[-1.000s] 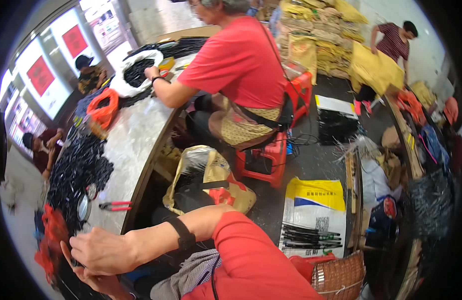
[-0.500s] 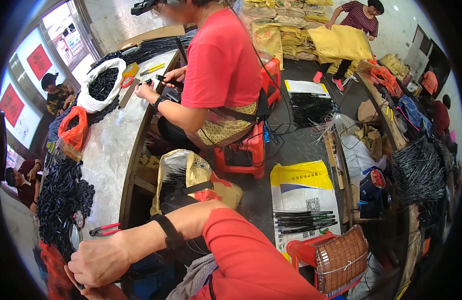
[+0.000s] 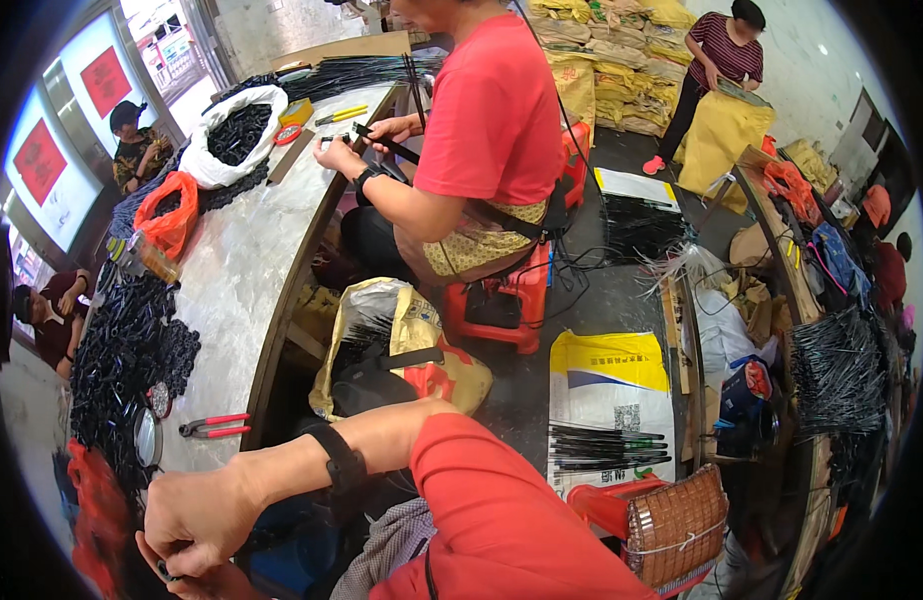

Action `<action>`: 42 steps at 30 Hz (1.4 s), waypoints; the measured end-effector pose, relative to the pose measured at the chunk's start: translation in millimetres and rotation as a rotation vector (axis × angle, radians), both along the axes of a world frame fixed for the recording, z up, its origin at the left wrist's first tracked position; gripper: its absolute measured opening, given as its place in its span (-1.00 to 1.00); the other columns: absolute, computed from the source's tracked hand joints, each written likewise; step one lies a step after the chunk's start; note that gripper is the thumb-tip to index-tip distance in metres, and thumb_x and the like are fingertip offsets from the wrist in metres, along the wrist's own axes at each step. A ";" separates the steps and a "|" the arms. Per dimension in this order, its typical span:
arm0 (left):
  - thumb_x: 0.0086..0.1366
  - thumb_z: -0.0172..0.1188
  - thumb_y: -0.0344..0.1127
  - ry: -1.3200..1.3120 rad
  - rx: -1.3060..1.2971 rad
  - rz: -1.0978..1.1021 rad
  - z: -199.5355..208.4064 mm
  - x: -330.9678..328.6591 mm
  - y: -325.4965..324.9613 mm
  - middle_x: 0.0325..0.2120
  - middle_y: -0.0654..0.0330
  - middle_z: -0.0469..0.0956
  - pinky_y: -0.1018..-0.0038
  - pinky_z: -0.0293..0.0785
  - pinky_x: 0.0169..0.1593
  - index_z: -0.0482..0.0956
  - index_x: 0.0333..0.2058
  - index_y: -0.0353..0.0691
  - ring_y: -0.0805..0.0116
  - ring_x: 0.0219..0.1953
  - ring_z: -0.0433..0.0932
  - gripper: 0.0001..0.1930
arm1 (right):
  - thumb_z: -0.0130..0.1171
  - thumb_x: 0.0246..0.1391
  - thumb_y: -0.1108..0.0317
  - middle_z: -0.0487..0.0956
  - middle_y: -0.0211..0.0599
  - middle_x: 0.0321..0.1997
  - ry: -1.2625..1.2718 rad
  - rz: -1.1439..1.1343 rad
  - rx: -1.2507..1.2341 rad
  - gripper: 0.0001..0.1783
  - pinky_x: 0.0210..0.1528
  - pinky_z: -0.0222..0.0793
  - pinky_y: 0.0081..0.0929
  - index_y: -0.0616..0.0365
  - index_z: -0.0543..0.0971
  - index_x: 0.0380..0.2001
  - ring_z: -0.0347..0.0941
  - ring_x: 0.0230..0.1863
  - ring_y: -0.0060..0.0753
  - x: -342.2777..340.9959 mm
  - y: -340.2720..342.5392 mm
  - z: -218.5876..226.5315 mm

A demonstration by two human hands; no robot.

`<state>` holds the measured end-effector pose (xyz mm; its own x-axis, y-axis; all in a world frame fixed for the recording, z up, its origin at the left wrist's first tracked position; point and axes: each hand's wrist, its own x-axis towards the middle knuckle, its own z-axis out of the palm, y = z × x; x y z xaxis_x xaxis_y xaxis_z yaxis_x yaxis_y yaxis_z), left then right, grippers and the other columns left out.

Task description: Manually assemble black plastic rods into hub connectors using pliers to secure components.

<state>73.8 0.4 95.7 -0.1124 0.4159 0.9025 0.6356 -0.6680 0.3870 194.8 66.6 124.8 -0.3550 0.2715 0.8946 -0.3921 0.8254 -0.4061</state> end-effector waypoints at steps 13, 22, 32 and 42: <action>0.29 0.14 -0.29 0.455 0.277 0.242 -33.8 -59.2 -19.9 -0.11 -0.12 0.48 0.32 0.53 -0.29 -0.05 0.30 0.03 0.05 -0.20 0.55 -0.30 | 0.06 -0.24 0.42 0.54 -0.28 -0.74 -0.131 0.361 -0.578 -0.77 -0.70 0.28 -0.57 0.30 0.53 -0.82 0.42 -0.74 -0.55 1.2 -52.0 -3.2; 0.38 -0.05 -0.09 0.228 0.127 0.147 -26.7 -37.0 -50.3 -0.18 -0.05 0.52 0.40 0.48 -0.32 0.31 0.09 -0.33 0.14 -0.30 0.54 -0.54 | 0.14 -0.17 0.38 0.52 -0.23 -0.70 -0.207 0.588 -0.866 -0.78 -0.78 0.20 -0.60 0.32 0.55 -0.73 0.36 -0.77 -0.53 6.3 -79.3 -6.8; 0.35 -0.13 0.08 -0.537 -0.398 -0.943 -34.0 -60.9 -13.7 -0.41 0.31 0.49 0.64 0.30 -0.36 0.50 -0.11 -0.33 0.59 -0.42 0.38 -0.47 | 0.15 -0.17 0.35 0.50 -0.07 -0.71 -0.322 0.280 -0.743 -0.78 -0.59 0.33 -0.44 0.34 0.52 -0.63 0.48 -0.65 -0.22 34.6 -45.7 -55.8; 0.39 -0.20 0.09 -0.838 -0.547 -0.606 -54.8 -52.8 14.8 -0.77 0.37 0.13 0.57 0.01 -0.62 0.34 -0.52 -0.15 0.56 -0.72 0.09 -0.54 | 0.25 0.01 0.28 0.55 -0.42 -0.57 -0.511 -0.345 -0.759 -0.78 -0.44 0.43 -0.58 0.22 0.59 -0.37 0.48 -0.54 -0.63 65.2 33.9 -75.8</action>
<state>21.0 15.2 40.9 -0.2373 0.9159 0.3237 -0.3205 -0.3884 0.8639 260.1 100.5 49.0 -0.4442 0.8735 0.1994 0.1927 0.3105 -0.9308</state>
